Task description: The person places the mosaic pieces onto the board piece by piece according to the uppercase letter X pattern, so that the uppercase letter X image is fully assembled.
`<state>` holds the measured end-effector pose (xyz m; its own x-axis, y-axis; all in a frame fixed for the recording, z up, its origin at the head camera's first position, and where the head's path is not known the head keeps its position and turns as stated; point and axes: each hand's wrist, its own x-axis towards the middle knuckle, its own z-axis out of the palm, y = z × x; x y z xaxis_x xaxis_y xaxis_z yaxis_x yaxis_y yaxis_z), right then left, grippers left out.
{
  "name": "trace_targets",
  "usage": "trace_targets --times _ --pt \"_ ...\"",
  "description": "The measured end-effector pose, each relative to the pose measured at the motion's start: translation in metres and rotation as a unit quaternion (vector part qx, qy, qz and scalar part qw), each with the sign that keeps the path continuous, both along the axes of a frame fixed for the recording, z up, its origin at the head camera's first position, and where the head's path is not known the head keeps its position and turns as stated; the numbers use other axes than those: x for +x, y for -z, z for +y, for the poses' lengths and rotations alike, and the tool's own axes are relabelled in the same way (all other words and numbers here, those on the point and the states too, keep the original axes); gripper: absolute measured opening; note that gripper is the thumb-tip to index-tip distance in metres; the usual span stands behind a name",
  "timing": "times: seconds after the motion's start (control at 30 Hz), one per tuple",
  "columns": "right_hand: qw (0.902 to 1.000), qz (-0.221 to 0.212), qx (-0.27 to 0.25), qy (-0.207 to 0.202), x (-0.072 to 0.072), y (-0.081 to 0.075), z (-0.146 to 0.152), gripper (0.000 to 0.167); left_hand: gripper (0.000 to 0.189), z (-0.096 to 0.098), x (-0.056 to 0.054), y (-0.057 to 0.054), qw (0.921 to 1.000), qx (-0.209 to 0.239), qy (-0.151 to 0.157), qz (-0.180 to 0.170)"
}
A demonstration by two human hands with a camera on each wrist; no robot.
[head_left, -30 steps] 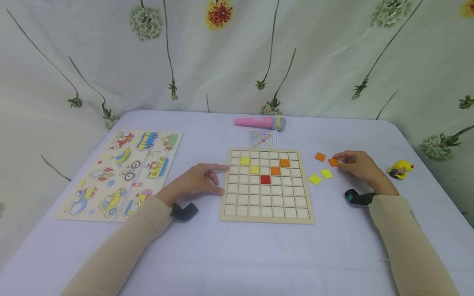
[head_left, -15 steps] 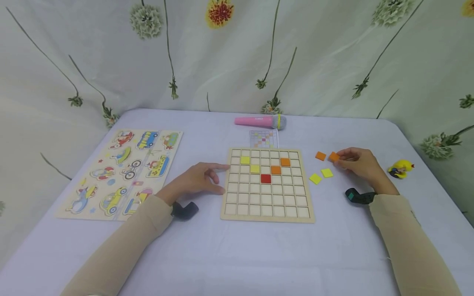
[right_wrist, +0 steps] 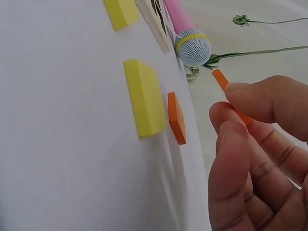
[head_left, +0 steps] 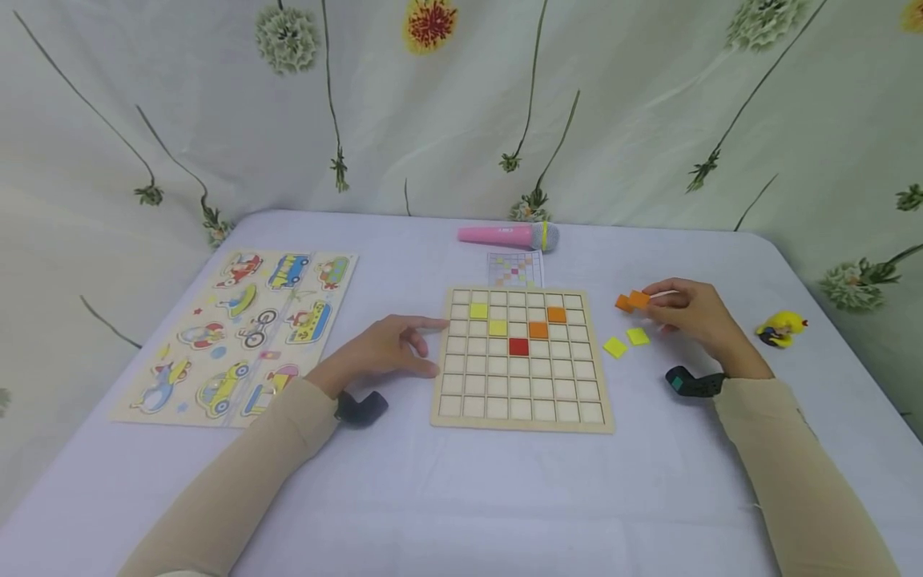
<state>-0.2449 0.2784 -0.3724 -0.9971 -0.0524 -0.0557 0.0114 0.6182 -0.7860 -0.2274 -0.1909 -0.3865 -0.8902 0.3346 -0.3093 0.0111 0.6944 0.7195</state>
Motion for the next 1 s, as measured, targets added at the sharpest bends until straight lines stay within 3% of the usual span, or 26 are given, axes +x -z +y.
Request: trace_targets --times 0.6,1.0 --pt "0.9935 -0.027 -0.066 -0.088 0.013 -0.019 -0.048 0.045 0.082 0.002 0.001 -0.002 0.9999 -0.014 -0.002 0.0" --pt "0.989 -0.027 -0.041 -0.14 0.027 -0.027 -0.083 0.034 0.083 0.002 0.001 -0.003 0.9998 -0.018 -0.004 0.0"
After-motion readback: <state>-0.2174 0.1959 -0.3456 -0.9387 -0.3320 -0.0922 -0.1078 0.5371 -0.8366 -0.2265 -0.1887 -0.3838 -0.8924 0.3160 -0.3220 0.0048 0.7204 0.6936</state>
